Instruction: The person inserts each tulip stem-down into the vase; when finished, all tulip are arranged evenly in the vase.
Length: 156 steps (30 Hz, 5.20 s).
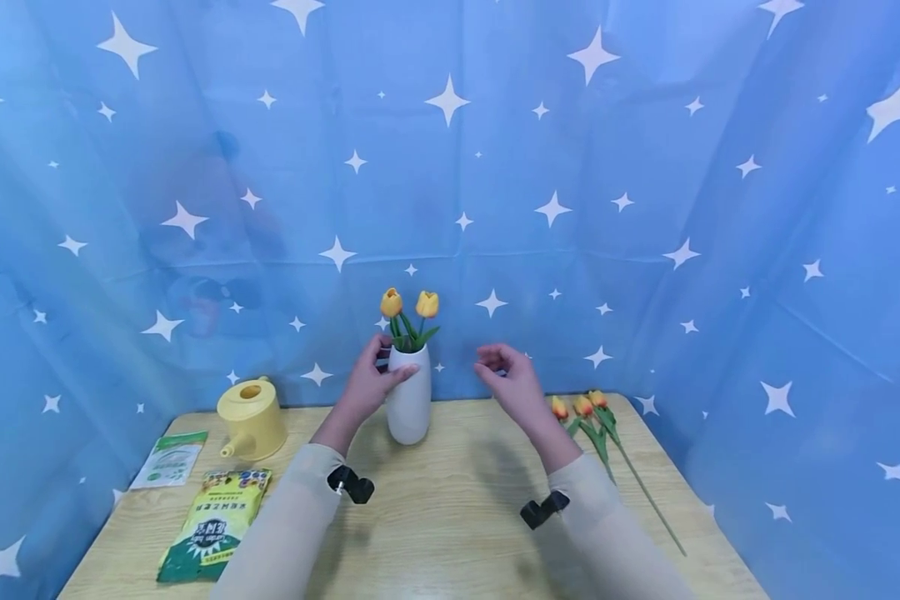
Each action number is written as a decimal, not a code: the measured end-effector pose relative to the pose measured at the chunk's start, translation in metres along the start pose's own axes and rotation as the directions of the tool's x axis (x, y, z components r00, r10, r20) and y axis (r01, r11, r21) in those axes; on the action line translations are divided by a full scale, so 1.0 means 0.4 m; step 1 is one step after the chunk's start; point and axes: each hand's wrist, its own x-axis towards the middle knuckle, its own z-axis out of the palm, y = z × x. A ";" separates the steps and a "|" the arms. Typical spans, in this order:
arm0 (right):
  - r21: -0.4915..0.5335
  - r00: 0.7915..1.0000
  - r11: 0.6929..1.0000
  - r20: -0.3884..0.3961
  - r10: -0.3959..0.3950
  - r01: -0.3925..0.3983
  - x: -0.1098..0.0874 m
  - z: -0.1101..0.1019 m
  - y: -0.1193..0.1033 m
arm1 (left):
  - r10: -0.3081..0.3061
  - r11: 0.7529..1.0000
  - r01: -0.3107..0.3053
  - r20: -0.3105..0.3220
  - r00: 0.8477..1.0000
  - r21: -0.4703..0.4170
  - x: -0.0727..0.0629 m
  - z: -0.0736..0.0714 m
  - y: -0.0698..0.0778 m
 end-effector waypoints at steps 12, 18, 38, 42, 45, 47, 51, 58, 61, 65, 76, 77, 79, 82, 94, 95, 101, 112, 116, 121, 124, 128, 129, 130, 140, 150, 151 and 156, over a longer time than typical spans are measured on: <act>-0.038 0.997 0.996 -0.011 0.077 -0.077 -0.094 -0.069 0.093 | -0.015 1.000 0.015 -0.003 1.000 -0.002 0.000 0.003 0.004; -0.113 0.994 0.987 -0.014 0.112 -0.113 -0.135 -0.093 0.122 | -0.020 1.000 0.020 0.005 1.000 -0.007 -0.001 0.007 -0.001; -0.402 0.971 0.891 0.018 0.238 -0.211 -0.235 -0.156 0.266 | -0.019 1.000 0.019 0.000 1.000 0.005 0.004 0.000 0.002; -0.435 0.965 0.874 0.040 0.260 -0.217 -0.249 -0.155 0.284 | -0.020 1.000 0.020 0.007 1.000 0.000 0.003 0.000 0.001; -0.449 0.962 0.866 0.044 0.268 -0.221 -0.254 -0.153 0.291 | -0.016 1.000 0.016 0.008 1.000 -0.005 0.004 0.001 0.000; -0.463 0.961 0.859 0.046 0.271 -0.220 -0.256 -0.151 0.294 | -0.012 1.000 0.012 0.006 1.000 -0.005 0.005 0.000 -0.001; -0.478 0.956 0.849 0.061 0.287 -0.224 -0.261 -0.149 0.295 | -0.005 1.000 0.005 0.006 1.000 -0.008 0.003 0.001 -0.001; -0.488 0.957 0.850 0.092 0.276 -0.198 -0.269 -0.154 0.295 | -0.001 1.000 0.001 0.000 1.000 -0.002 0.002 0.001 0.000; -0.472 0.950 0.855 0.103 0.295 -0.215 -0.270 -0.157 0.297 | -0.005 1.000 0.005 0.000 1.000 0.000 0.003 0.001 0.000; -0.412 0.941 0.876 0.107 0.322 -0.253 -0.272 -0.161 0.296 | -0.005 1.000 0.005 0.001 1.000 -0.002 0.004 0.001 -0.002; -0.311 0.943 0.906 0.078 0.325 -0.287 -0.260 -0.163 0.272 | 0.001 1.000 -0.001 0.001 1.000 -0.007 0.006 0.001 -0.003; -0.307 0.944 0.908 0.072 0.322 -0.286 -0.259 -0.162 0.270 | 0.000 1.000 0.000 0.002 1.000 -0.008 0.006 0.001 -0.003; -0.286 0.942 0.910 0.060 0.329 -0.300 -0.257 -0.161 0.267 | -0.004 1.000 0.004 0.004 1.000 -0.010 0.007 0.001 -0.003; -0.258 0.942 0.916 0.056 0.332 -0.308 -0.254 -0.159 0.263 | -0.011 1.000 0.011 0.008 1.000 -0.011 0.008 0.001 -0.004; -0.014 0.934 0.934 0.026 0.357 -0.357 -0.241 -0.146 0.227 | -0.009 1.000 0.009 0.001 1.000 -0.007 0.006 0.003 -0.005; 0.016 0.932 0.932 0.022 0.363 -0.363 -0.238 -0.145 0.223 | -0.007 1.000 0.007 0.000 1.000 -0.008 0.005 0.003 -0.005; 0.138 0.928 0.919 0.002 0.373 -0.370 -0.225 -0.125 0.204 | 0.001 1.000 -0.001 -0.002 1.000 -0.002 0.004 0.001 -0.003; 0.238 0.948 0.924 -0.034 0.316 -0.299 -0.196 -0.089 0.179 | 0.011 1.000 -0.011 -0.005 1.000 0.002 0.005 0.001 -0.007; 0.272 0.951 0.923 -0.072 0.300 -0.271 -0.186 -0.077 0.166 | 0.012 1.000 -0.012 0.001 1.000 0.000 0.004 0.000 -0.007; 0.326 0.952 0.916 -0.116 0.283 -0.233 -0.176 -0.063 0.151 | 0.013 1.000 -0.013 0.003 1.000 -0.003 0.003 0.000 -0.005; 0.350 0.953 0.912 -0.130 0.274 -0.214 -0.167 -0.056 0.148 | 0.011 1.000 -0.011 0.002 1.000 -0.005 0.003 0.000 -0.005; 0.371 0.956 0.910 -0.149 0.253 -0.183 -0.156 -0.048 0.147 | 0.012 1.000 -0.012 0.000 1.000 -0.007 0.004 -0.001 -0.006; 0.375 0.956 0.910 -0.156 0.247 -0.175 -0.154 -0.047 0.146 | 0.012 1.000 -0.012 0.000 1.000 -0.006 0.004 -0.001 -0.006; 0.378 0.957 0.911 -0.160 0.241 -0.166 -0.152 -0.046 0.145 | 0.012 1.000 -0.012 0.000 1.000 -0.007 0.004 -0.001 -0.007; 0.431 0.961 0.902 -0.230 0.151 -0.038 -0.120 -0.024 0.117 | 0.022 1.000 -0.022 -0.004 1.000 -0.002 0.004 0.002 -0.006; 0.472 0.955 0.879 -0.287 0.078 0.071 -0.075 -0.008 0.047 | 0.021 1.000 -0.021 -0.003 1.000 -0.013 0.007 0.003 -0.006; 0.480 0.951 0.873 -0.301 0.067 0.090 -0.069 -0.007 0.037 | 0.021 1.000 -0.021 -0.002 1.000 -0.016 0.007 0.003 -0.007; 0.497 0.928 0.848 -0.372 0.016 0.185 -0.034 -0.005 -0.015 | 0.020 1.000 -0.020 0.003 1.000 -0.018 0.006 0.002 -0.007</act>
